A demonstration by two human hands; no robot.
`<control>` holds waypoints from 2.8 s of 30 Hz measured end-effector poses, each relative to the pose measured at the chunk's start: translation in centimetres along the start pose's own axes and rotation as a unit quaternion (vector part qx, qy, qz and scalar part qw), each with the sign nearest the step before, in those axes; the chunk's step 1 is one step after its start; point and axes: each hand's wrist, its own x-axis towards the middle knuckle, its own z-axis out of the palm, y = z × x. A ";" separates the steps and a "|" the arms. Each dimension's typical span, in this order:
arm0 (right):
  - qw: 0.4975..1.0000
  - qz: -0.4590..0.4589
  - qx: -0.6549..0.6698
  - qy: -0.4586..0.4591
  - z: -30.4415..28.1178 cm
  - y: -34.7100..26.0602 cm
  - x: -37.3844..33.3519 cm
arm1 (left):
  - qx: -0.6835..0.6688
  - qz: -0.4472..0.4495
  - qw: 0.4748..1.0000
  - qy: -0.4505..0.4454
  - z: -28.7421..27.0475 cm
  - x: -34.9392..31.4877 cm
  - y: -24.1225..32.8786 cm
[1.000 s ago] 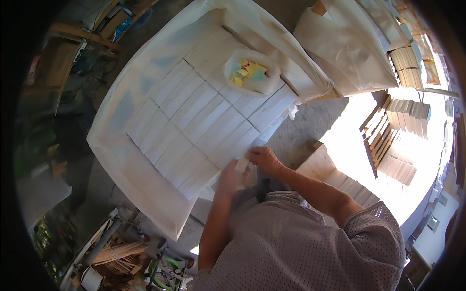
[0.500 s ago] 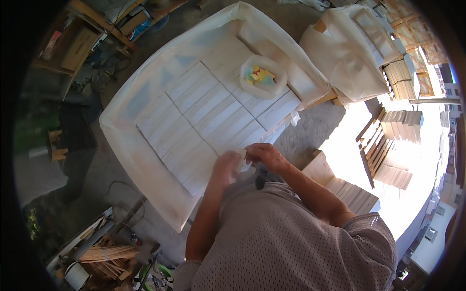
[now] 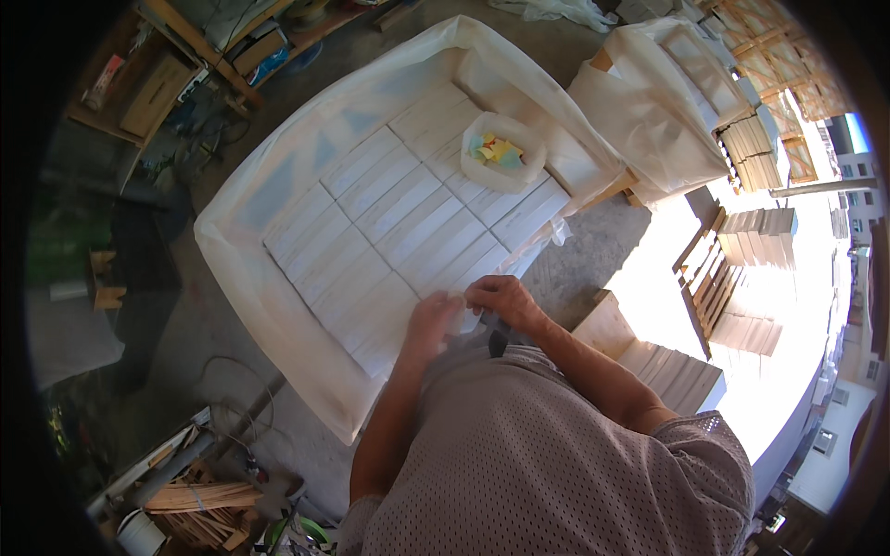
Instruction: The person repeatedly picks small colored paper stickers from a plastic container and places them onto the edges of white rectangular boards arranged on a table. The person handles the stickers one at a time and moves across the boards to apply them.
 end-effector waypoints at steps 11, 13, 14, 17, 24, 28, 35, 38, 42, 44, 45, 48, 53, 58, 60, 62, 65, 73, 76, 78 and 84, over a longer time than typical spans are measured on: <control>0.994 -0.005 0.105 -0.035 0.2 0.8 -1.1 | 0.014 0.023 0.998 -0.054 -0.9 -0.4 -0.2; 0.995 -0.010 0.097 -0.036 0.3 0.9 -1.2 | 0.027 0.022 0.998 -0.058 -1.1 -0.4 -0.5; 0.996 -0.011 0.083 -0.040 0.4 1.0 -1.1 | 0.032 0.015 0.998 -0.059 -1.1 -0.4 -0.6; 0.997 -0.008 0.060 -0.040 0.5 1.1 -1.1 | 0.055 0.017 0.997 -0.056 -1.2 -0.6 -0.7; 0.993 0.010 0.111 -0.046 0.7 1.3 -1.6 | 0.043 0.010 0.997 -0.057 -1.4 -1.4 -0.3; 0.997 -0.006 0.068 -0.043 1.1 1.2 -1.5 | 0.057 0.024 0.996 -0.057 -1.8 -1.2 -0.7; 0.999 -0.011 0.023 -0.030 1.6 1.2 -1.5 | 0.107 0.048 0.992 -0.043 -2.3 -0.9 -1.5; 1.000 -0.010 0.002 -0.022 1.9 1.1 -1.5 | 0.140 0.049 0.988 -0.046 -2.5 -0.9 -1.3; 0.999 -0.028 -0.026 -0.001 2.5 1.2 -1.4 | 0.207 0.112 0.971 -0.046 -2.5 -0.9 -0.9; 0.997 -0.022 -0.067 0.031 3.0 1.3 -1.3 | 0.282 0.173 0.944 -0.013 -2.2 -1.3 -0.7; 0.995 -0.025 -0.087 0.047 3.3 1.4 -1.2 | 0.319 0.190 0.929 0.005 -2.0 -1.4 -0.6; 0.981 -0.052 -0.154 0.108 4.3 1.9 -0.8 | 0.345 0.203 0.916 0.021 -1.5 -1.8 -0.3; 0.959 -0.089 -0.210 0.169 5.5 2.0 -0.9 | 0.340 0.228 0.912 0.033 -1.3 -2.0 -0.3; 0.981 -0.037 -0.133 0.137 5.4 0.7 -1.1 | 0.263 0.214 0.940 0.025 -2.2 -1.2 -0.8; 0.993 -0.019 -0.050 0.106 5.0 0.1 -1.3 | 0.148 0.084 0.985 -0.011 -3.1 -0.9 -0.6; 0.987 -0.037 -0.059 0.145 5.5 -0.1 -1.5 | 0.048 0.032 0.998 -0.013 -3.5 -0.9 -0.7; 0.975 -0.103 -0.107 0.165 6.0 -0.1 -1.7 | -0.009 -0.005 1.000 -0.015 -4.0 -0.9 -0.7; 0.977 -0.082 -0.128 0.147 5.4 0.1 -0.9 | 0.232 0.174 0.956 0.033 -2.7 -0.6 -0.7; 0.986 -0.041 -0.099 0.128 4.2 0.2 -0.3 | 0.303 0.196 0.932 0.038 -2.1 -0.8 -0.1; 0.990 -0.035 -0.071 0.119 3.1 0.4 0.2 | 0.315 0.214 0.924 0.028 -1.5 -0.5 0.3; 0.997 0.037 0.019 0.060 -1.7 1.3 2.4 | -0.033 -0.014 0.999 -0.008 1.4 2.7 1.1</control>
